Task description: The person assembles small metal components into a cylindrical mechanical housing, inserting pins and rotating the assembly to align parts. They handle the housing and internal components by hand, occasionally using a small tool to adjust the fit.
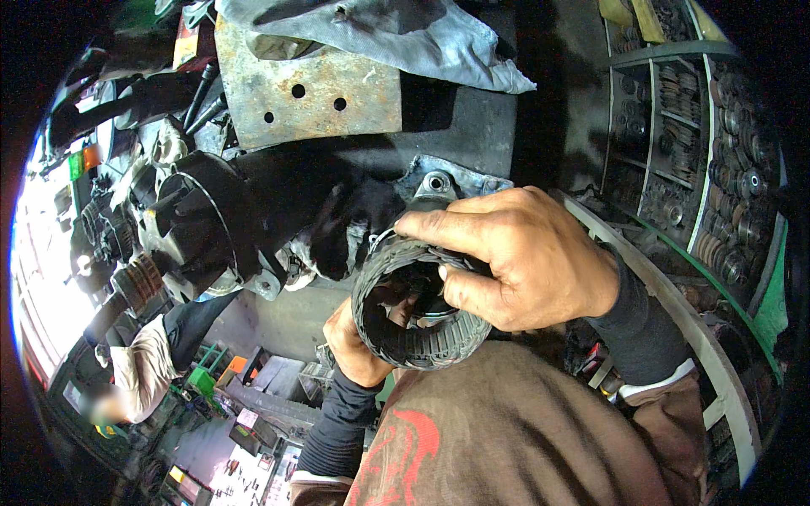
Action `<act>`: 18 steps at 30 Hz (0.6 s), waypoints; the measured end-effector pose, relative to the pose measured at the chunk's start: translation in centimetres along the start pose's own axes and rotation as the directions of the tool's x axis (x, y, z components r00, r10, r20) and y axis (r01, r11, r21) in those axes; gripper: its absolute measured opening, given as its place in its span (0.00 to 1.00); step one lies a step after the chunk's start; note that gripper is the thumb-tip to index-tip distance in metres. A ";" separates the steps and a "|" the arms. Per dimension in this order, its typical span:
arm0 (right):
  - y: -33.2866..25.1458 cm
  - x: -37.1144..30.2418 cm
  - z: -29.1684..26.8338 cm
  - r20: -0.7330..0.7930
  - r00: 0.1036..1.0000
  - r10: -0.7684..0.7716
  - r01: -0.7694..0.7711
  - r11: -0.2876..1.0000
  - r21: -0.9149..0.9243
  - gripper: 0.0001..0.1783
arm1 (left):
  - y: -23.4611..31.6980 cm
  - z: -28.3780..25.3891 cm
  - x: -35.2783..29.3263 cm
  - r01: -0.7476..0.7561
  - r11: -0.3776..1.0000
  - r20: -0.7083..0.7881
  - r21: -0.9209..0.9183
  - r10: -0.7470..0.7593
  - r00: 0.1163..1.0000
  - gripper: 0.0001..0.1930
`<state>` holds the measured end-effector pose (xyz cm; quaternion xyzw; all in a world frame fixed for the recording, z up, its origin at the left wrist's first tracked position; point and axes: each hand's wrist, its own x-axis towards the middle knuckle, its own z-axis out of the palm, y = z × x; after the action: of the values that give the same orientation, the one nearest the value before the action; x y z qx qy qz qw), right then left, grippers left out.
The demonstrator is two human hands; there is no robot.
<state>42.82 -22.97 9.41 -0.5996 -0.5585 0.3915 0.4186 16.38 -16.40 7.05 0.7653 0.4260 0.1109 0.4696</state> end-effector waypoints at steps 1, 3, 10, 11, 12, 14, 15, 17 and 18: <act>-0.1 0.0 -0.1 0.009 1.000 0.010 -0.010 1.000 0.002 0.28 | -0.1 -0.1 0.0 0.017 1.000 0.025 0.014 -0.017 1.000 0.13; 0.0 -0.1 -0.2 0.018 1.000 0.023 -0.024 1.000 0.001 0.28 | 0.8 -0.4 0.7 0.031 0.996 0.075 0.085 -0.038 0.996 0.12; 0.0 -0.6 0.0 0.013 1.000 0.022 -0.022 0.999 -0.028 0.28 | -1.3 0.5 0.1 -0.061 0.998 0.001 0.005 0.061 0.998 0.11; 0.1 -0.7 0.1 0.005 1.000 0.015 -0.015 1.000 -0.025 0.28 | -0.8 0.4 0.6 -0.140 0.988 0.015 0.066 0.139 0.990 0.11; 0.0 -0.8 0.0 0.000 1.000 0.010 -0.010 1.000 -0.027 0.28 | -0.5 0.3 0.9 -0.218 0.968 0.033 0.126 0.215 0.976 0.11; -0.1 -0.8 0.0 -0.008 1.000 0.000 0.000 1.000 -0.031 0.28 | -0.8 0.3 0.8 -0.230 0.967 0.039 0.112 0.227 0.973 0.11; -0.2 -0.8 -0.1 -0.004 1.000 0.001 -0.001 1.000 -0.029 0.28 | -0.9 0.3 0.8 -0.237 0.966 0.042 0.105 0.233 0.972 0.12; -0.3 -0.8 -0.1 0.006 1.000 0.006 -0.006 1.000 -0.024 0.29 | -0.7 0.3 0.9 -0.268 0.955 0.040 0.124 0.265 0.963 0.12; -0.3 -0.7 -0.1 0.008 1.000 0.001 -0.001 1.000 -0.030 0.28 | -0.6 0.3 0.9 -0.283 0.950 0.039 0.134 0.281 0.959 0.12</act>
<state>42.72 -23.68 9.70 -0.6046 -0.5655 0.3857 0.4073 16.77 -15.79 6.18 0.8501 0.3145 0.1397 0.3987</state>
